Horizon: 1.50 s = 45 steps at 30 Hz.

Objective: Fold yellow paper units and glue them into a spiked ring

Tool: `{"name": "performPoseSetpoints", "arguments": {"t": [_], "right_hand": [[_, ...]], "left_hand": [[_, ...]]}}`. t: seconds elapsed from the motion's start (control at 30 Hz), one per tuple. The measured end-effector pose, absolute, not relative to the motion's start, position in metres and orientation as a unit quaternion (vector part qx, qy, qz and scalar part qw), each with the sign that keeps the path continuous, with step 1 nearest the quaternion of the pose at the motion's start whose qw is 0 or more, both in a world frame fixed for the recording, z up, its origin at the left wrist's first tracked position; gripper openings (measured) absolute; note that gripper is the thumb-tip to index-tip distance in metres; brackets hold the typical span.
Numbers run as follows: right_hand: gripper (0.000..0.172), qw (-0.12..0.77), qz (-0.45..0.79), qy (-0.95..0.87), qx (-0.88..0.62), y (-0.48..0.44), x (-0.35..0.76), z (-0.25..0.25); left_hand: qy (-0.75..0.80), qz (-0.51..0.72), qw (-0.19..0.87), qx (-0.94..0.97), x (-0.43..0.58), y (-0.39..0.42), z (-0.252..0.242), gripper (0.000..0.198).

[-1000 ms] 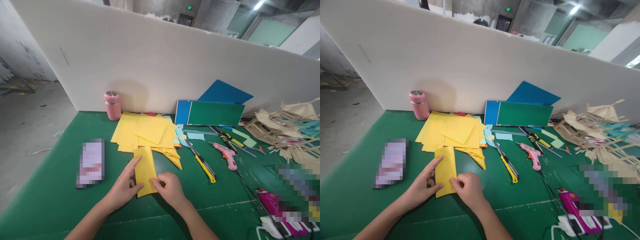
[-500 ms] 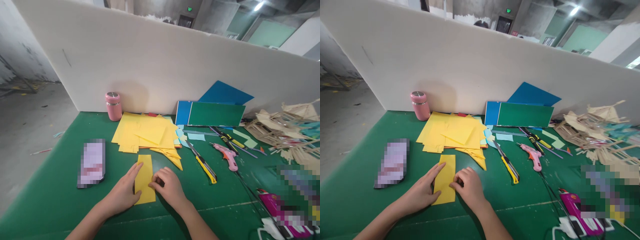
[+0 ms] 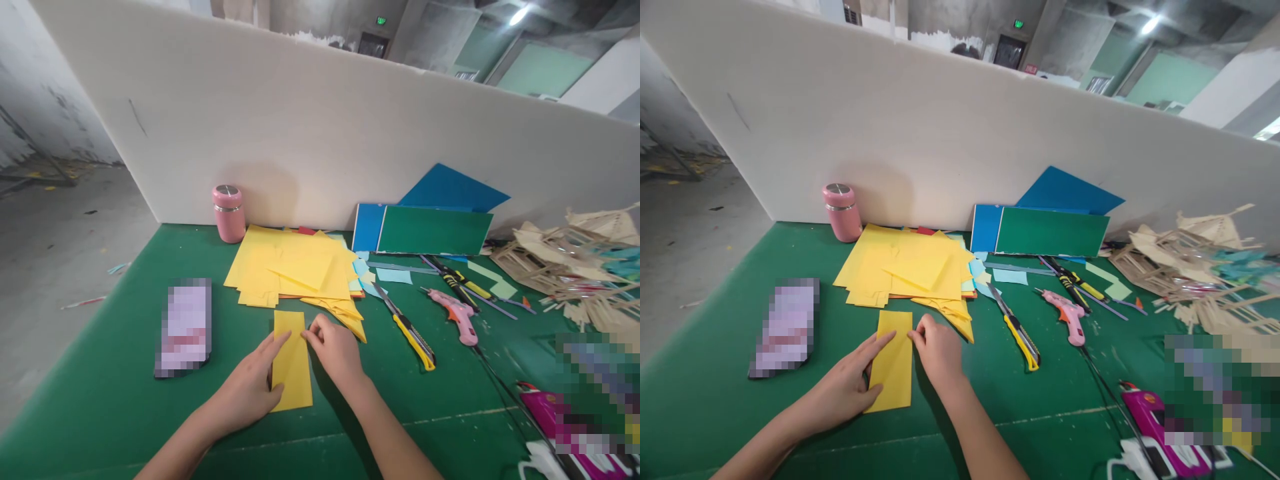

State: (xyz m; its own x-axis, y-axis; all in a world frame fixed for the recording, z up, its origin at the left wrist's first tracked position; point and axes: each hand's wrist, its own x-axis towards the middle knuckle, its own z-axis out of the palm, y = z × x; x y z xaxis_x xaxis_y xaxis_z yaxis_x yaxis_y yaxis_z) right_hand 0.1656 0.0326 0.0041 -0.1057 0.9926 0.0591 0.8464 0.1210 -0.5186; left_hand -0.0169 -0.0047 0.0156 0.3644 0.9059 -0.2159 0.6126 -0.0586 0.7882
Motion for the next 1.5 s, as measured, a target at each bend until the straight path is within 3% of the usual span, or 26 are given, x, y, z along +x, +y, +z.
{"name": "performPoseSetpoints", "arguments": {"t": [0.17,0.47,0.83,1.0,1.3,1.4,1.47,1.5], "right_hand": [[0.019,0.182,0.163,-0.708,-0.663,0.044,0.159,0.009],[0.015,0.147,0.159,-0.680,-0.701,0.057,0.150,0.019],[0.022,0.141,0.243,-0.674,-0.683,0.057,0.158,0.023],[0.025,0.120,0.275,-0.700,-0.648,0.028,0.167,0.026],[0.035,0.082,0.358,-0.727,-0.581,-0.015,0.181,0.031],[0.026,0.144,0.458,-0.685,-0.548,-0.004,0.184,0.026],[0.011,0.256,0.485,-0.649,-0.527,0.006,0.183,0.018],[0.019,0.308,0.482,-0.641,-0.513,0.010,0.181,0.012]], "left_hand": [[0.530,0.190,0.418,0.713,-0.018,-0.005,0.017,0.068],[0.558,0.088,0.402,0.720,-0.016,-0.003,0.026,0.068],[0.562,0.158,0.444,0.680,-0.018,-0.002,0.018,0.075],[0.565,0.132,0.451,0.678,-0.016,-0.003,0.018,0.079],[0.552,0.208,0.447,0.673,-0.021,-0.003,0.005,0.075],[0.544,0.260,0.486,0.633,-0.020,-0.001,0.002,0.074],[0.531,0.283,0.534,0.594,-0.020,0.001,0.002,0.076],[0.518,0.292,0.566,0.571,-0.019,0.003,0.002,0.078]]}}
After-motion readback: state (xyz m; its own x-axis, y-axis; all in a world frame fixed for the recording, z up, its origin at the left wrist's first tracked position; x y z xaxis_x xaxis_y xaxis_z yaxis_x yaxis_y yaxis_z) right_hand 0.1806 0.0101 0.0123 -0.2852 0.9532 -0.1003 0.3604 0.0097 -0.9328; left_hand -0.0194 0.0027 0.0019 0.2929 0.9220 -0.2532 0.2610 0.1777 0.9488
